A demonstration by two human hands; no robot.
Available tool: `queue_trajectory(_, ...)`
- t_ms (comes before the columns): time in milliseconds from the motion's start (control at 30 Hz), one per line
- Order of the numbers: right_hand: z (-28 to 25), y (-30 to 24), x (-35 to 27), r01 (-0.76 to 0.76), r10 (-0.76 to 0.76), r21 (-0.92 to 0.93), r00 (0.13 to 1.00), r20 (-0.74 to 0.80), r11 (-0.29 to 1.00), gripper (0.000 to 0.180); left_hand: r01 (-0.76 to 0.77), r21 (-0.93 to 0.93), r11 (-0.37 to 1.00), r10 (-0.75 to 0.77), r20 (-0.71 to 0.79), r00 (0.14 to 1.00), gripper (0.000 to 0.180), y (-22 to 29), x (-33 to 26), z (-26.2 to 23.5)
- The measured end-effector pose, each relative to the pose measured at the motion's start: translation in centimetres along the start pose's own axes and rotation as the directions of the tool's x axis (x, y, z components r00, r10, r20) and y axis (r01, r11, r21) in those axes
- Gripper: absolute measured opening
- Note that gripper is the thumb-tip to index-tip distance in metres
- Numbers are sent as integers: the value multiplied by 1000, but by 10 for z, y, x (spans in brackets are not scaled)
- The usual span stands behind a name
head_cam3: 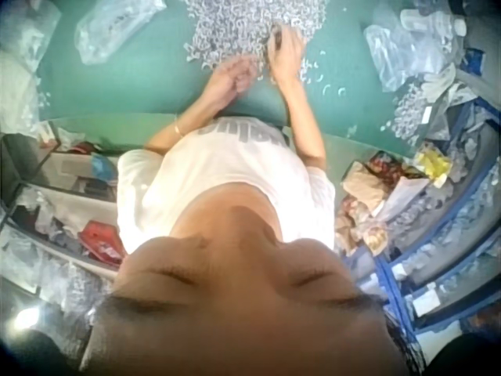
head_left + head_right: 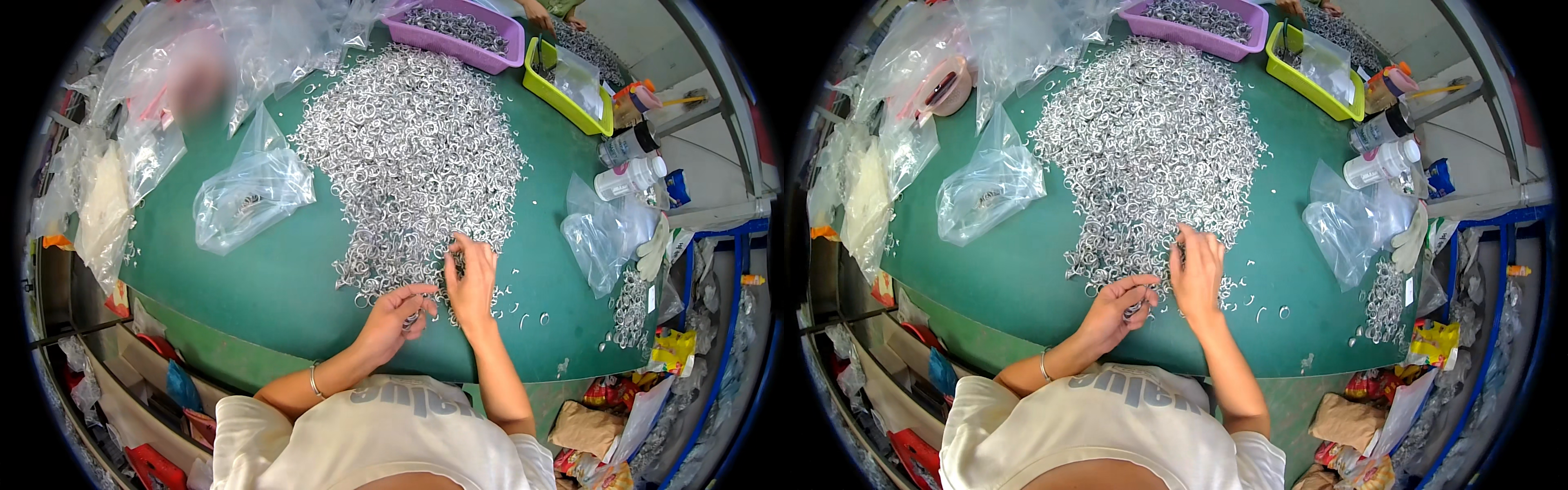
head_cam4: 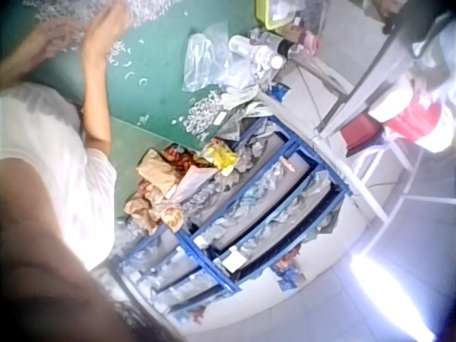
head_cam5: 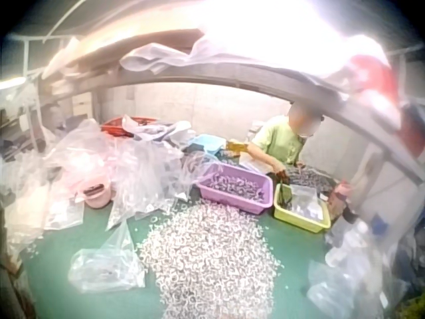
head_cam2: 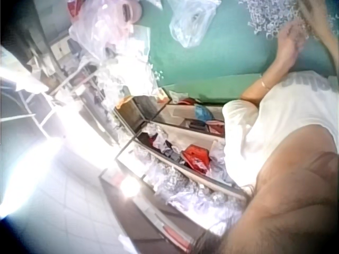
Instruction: The person sorts through a large pile of small metal rings on a green table by hand and places selected items into a plastic bag.
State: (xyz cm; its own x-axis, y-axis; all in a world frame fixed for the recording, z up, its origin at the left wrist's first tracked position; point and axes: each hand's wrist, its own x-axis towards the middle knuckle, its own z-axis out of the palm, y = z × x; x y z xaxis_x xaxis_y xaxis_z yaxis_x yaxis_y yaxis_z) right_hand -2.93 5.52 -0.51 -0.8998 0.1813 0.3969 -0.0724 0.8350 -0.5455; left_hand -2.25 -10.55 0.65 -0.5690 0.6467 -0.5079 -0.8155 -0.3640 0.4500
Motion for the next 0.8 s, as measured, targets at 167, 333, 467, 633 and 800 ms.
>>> queue_trajectory(167, 6, 3, 0, 35, -31, -74, 998, 53, 997, 34, -19, 26, 999, 20, -39, 999, 23, 5, 2, 7)
queue_trajectory(333, -8, 4, 1, -99, 102, 63, 993, -60, 993, 29, -35, 4, 999, 35, -50, 998, 23, 6, 5, 5)
queue_trajectory(467, -22, 11, -2, -210, 209, -102, 978, -24, 972, 28, -39, 22, 999, 40, -59, 997, 23, 6, 7, 6)
queue_trajectory(633, -32, 16, -1, -219, 198, -354, 976, -94, 909, 36, -38, 29, 999, 39, -39, 998, 22, 7, 12, 6)
queue_trajectory(800, -46, 29, 8, -259, 247, -216, 966, -79, 941, 43, -15, 16, 1000, 15, -28, 999, 22, 4, 13, 4)
